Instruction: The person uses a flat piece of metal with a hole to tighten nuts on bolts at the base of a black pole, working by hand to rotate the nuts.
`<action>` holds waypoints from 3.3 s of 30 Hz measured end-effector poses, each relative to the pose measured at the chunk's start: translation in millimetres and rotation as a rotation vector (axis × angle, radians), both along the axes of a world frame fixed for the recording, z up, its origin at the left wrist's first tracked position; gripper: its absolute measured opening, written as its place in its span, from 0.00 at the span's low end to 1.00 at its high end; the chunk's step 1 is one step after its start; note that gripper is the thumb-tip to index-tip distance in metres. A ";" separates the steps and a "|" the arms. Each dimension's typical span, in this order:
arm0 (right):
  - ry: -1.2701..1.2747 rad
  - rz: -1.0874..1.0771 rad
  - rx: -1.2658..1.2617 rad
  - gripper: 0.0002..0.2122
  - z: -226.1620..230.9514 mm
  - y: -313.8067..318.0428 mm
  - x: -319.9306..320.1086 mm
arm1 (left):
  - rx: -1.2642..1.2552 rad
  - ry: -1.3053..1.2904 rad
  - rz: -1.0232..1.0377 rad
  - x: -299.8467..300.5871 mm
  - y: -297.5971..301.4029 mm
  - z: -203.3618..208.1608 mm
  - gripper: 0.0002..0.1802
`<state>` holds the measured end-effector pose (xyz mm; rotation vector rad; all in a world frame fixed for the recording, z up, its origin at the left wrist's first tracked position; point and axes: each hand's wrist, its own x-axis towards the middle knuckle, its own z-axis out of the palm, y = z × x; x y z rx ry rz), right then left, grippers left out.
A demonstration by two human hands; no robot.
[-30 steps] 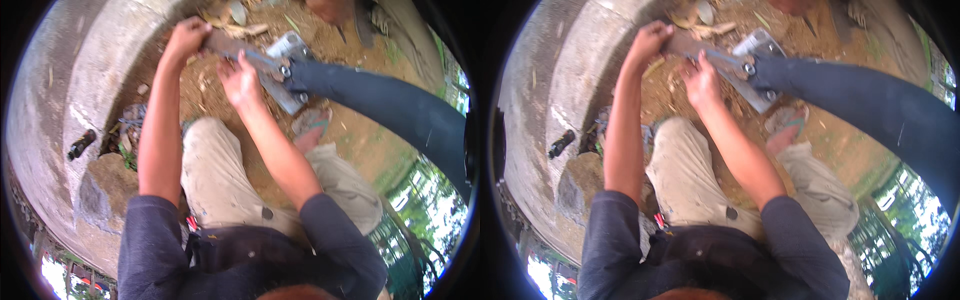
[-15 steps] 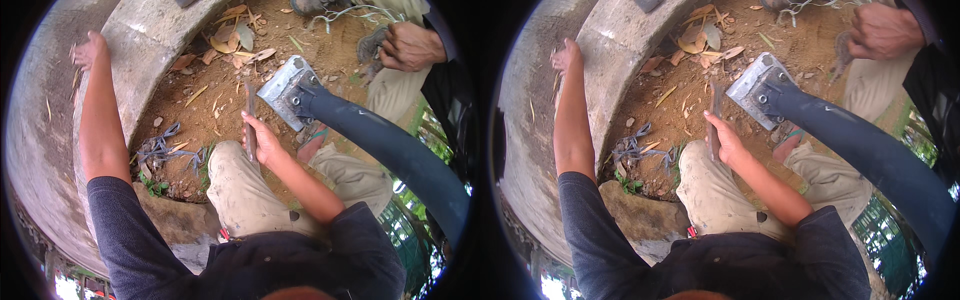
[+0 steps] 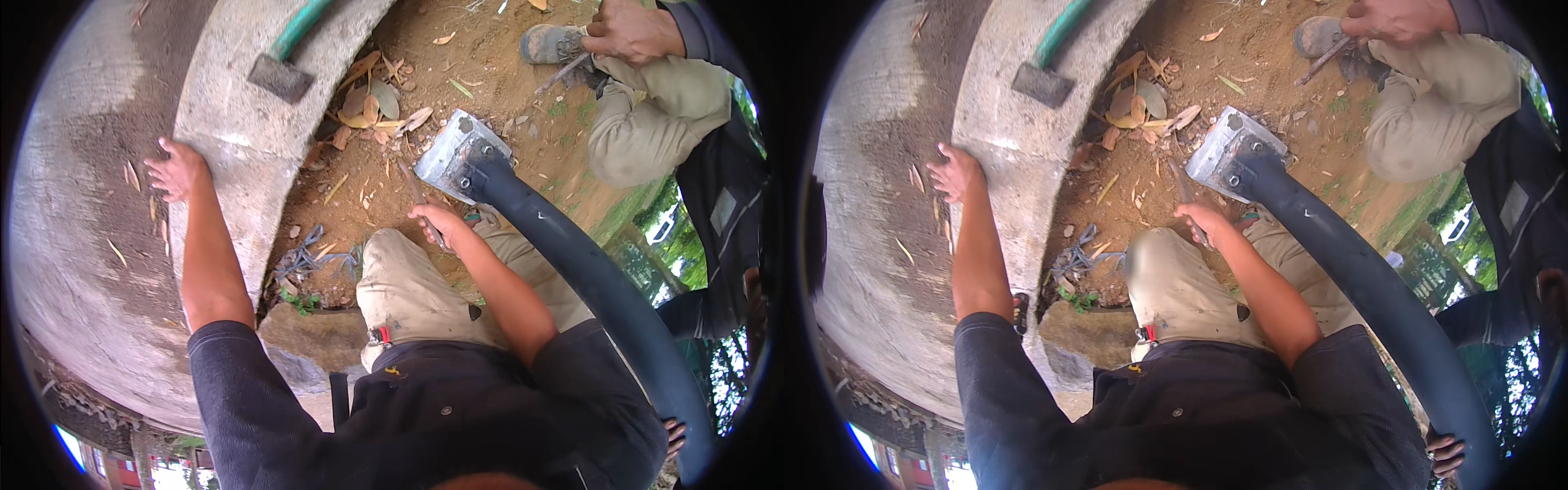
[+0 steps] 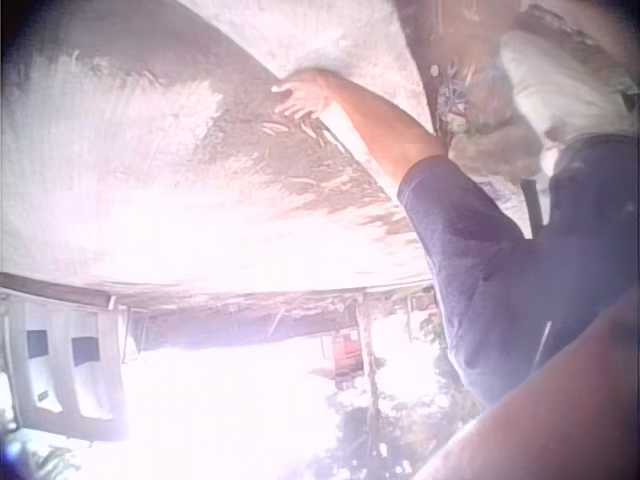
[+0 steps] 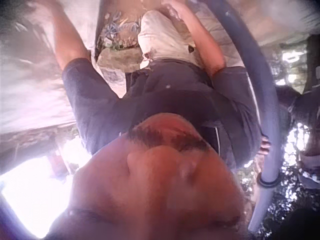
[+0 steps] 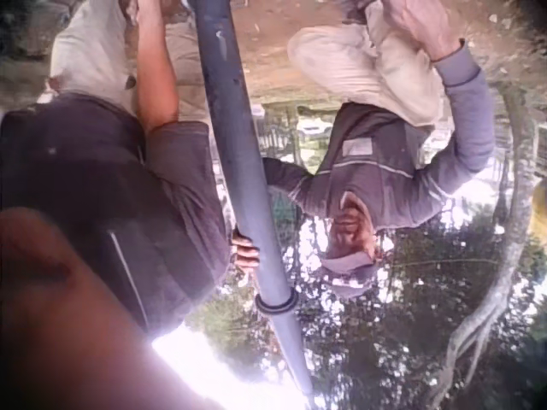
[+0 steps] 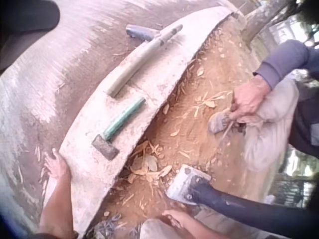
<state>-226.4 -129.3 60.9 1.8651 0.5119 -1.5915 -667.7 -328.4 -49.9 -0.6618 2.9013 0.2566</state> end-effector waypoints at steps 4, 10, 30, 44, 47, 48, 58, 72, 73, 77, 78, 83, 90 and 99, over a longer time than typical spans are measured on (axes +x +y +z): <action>0.048 -0.020 0.054 0.22 61.3 15.5 -33.5 | -0.027 -0.039 0.032 0.4 -14.0 -0.1 0.45; 0.246 0.079 0.400 0.35 105.3 58.7 -65.6 | -0.030 -0.087 0.019 -6.8 -0.7 3.2 0.42; -0.119 0.332 1.260 0.36 109.6 -9.8 -97.8 | 0.126 -0.300 -0.255 -74.8 -49.1 -69.4 0.35; -0.453 -0.219 1.473 0.37 115.4 -264.7 -43.6 | 1.238 -1.841 -0.996 1.3 106.9 131.1 0.44; -0.426 -0.177 1.477 0.37 141.1 -257.7 -27.2 | 1.248 -1.925 -1.302 77.9 123.6 173.9 0.44; -0.425 -0.146 1.436 0.36 157.0 -254.0 -20.9 | 1.179 -1.874 -1.414 97.8 119.5 175.0 0.43; -0.611 0.601 1.017 0.18 204.1 -175.2 32.1 | 0.444 -0.195 -2.544 10.8 186.7 104.2 0.40; -0.412 0.189 1.163 0.29 23.0 -143.1 43.8 | 0.239 0.271 -2.893 -84.9 232.6 55.1 0.37; -0.432 0.173 1.189 0.29 18.1 -146.2 46.2 | 0.345 0.044 -2.776 -85.4 240.0 64.3 0.34; -0.427 0.017 1.216 0.29 -4.4 -137.5 33.9 | 0.673 -0.089 -2.410 -11.0 273.4 132.5 0.20; -0.405 -0.039 1.200 0.30 -3.3 -133.0 24.0 | 0.867 -0.225 -2.223 31.2 279.6 160.4 0.20; -0.506 -0.073 1.195 0.32 -10.5 -132.0 -3.2 | 1.661 -1.289 -1.586 252.1 281.1 201.8 0.16; -0.414 -0.347 1.311 0.31 -42.6 -133.6 -23.0 | 0.758 -1.481 -2.283 261.5 156.9 122.9 0.08; -0.336 0.098 0.916 0.20 -13.3 -145.6 -15.4 | 0.985 -1.271 -2.400 289.5 144.1 150.7 0.08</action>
